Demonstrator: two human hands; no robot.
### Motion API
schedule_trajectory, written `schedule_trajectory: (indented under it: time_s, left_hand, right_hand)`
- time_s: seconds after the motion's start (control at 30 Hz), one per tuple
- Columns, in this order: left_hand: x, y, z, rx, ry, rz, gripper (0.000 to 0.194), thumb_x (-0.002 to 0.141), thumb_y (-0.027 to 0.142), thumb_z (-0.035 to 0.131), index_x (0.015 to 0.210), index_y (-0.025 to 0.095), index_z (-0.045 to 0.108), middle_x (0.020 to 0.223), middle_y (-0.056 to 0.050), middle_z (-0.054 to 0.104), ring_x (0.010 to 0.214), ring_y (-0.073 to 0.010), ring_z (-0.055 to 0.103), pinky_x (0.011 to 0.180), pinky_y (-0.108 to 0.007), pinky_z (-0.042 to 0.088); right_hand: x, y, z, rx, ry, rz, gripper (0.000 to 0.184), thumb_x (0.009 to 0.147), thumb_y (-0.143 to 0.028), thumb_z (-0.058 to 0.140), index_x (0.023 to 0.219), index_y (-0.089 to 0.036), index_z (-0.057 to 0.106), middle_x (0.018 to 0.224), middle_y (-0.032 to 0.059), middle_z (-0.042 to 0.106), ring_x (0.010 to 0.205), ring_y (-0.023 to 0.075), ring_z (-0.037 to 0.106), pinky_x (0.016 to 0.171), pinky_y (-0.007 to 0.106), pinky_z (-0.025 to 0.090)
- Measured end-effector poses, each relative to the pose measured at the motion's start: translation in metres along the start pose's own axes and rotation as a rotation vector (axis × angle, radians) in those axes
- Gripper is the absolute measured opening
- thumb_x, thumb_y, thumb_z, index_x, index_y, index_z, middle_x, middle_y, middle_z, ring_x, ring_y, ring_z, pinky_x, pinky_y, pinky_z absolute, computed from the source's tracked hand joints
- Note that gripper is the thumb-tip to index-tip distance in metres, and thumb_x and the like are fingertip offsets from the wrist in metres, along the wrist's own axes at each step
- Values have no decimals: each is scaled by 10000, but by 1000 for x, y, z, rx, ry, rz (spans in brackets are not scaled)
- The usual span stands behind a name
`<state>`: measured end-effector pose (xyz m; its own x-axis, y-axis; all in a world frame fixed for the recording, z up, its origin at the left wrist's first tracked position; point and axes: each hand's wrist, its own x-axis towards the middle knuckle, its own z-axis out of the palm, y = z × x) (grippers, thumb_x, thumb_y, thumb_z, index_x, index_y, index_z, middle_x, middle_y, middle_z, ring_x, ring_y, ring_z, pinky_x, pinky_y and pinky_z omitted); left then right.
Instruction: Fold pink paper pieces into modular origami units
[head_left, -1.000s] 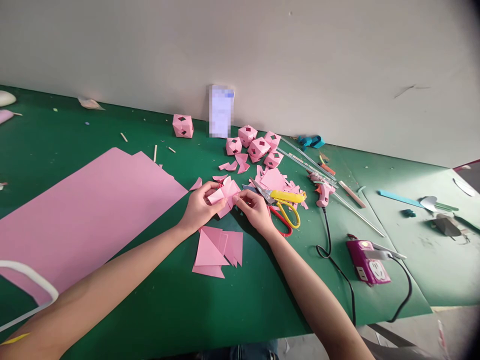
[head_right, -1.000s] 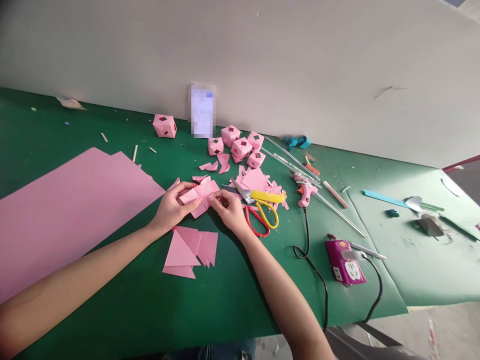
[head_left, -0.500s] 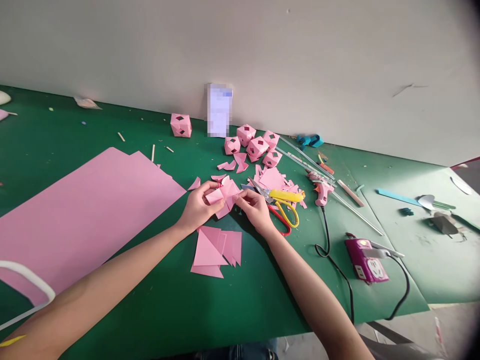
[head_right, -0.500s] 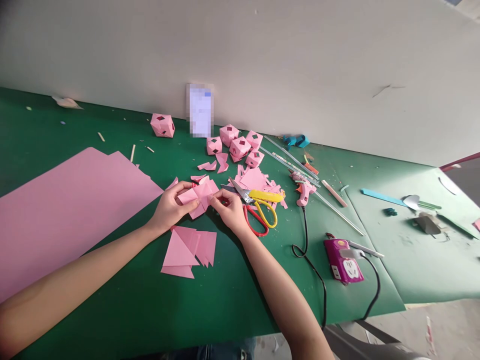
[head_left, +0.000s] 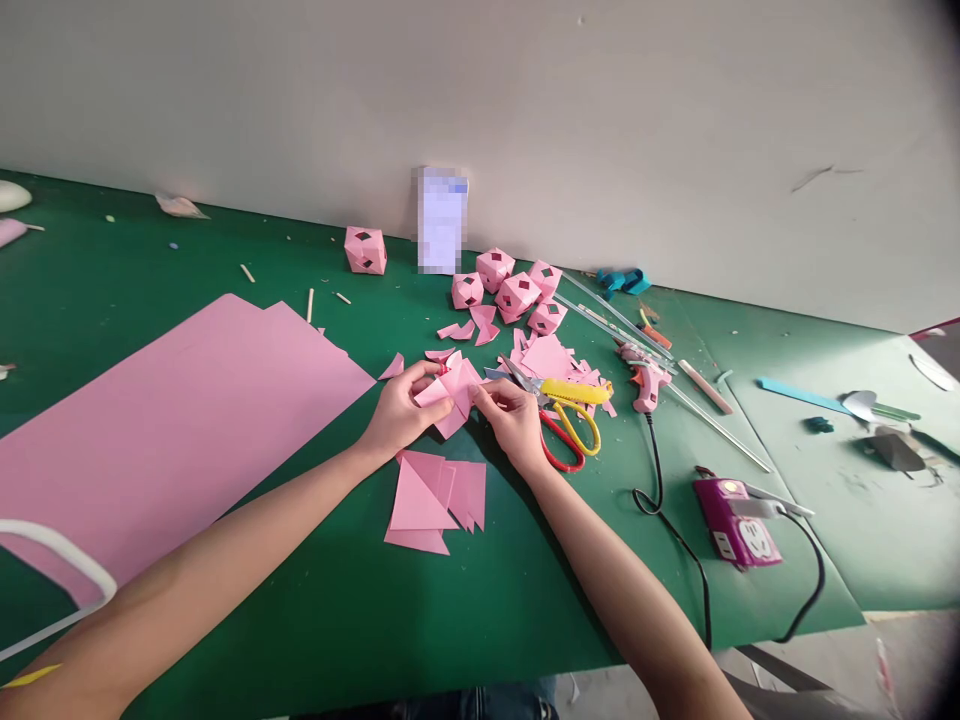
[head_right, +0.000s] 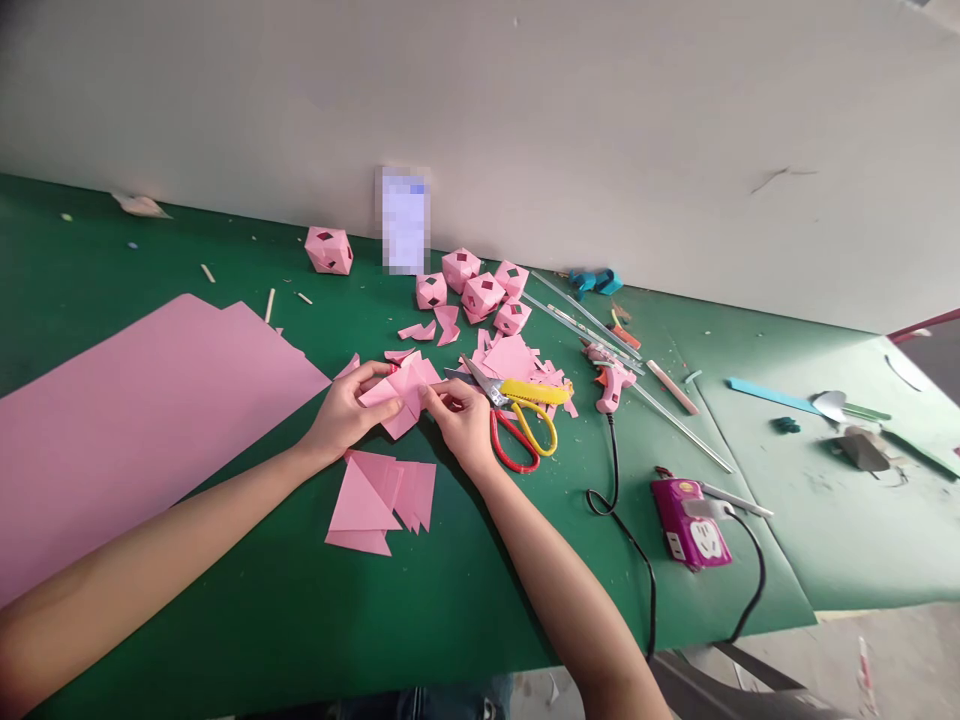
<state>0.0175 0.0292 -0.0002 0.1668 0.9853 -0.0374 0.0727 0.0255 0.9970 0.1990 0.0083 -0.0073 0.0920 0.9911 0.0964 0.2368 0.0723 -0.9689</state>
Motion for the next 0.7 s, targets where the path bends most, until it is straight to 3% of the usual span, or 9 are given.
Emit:
schedule_trajectory:
  time_s: [0.23, 0.43, 0.7]
  left_hand:
    - [3, -1, -1, -8, 39, 7, 420, 652, 337, 770, 1028, 192, 650, 832, -3, 721, 707, -189, 661, 599, -270, 501]
    - [2, -2, -2, 72, 16, 43, 407, 676, 340, 770, 1034, 192, 644, 757, 15, 676, 653, -174, 628, 581, -262, 479]
    - [0, -4, 0, 90, 45, 66, 415, 688, 346, 774, 1051, 183, 654, 834, -19, 714, 727, -196, 663, 637, -275, 510]
  right_hand:
    - [5, 1, -4, 2, -200, 49, 479, 802, -669, 758, 749, -193, 742, 717, 35, 687, 621, 158, 544, 592, 305, 419]
    - [7, 5, -3, 26, -211, 49, 488, 790, -671, 772, 704, -197, 701, 697, 22, 658, 618, 150, 516, 571, 294, 391]
    - [7, 4, -3, 31, -222, 52, 502, 787, -678, 769, 709, -189, 688, 695, 23, 653, 631, 151, 516, 593, 291, 392]
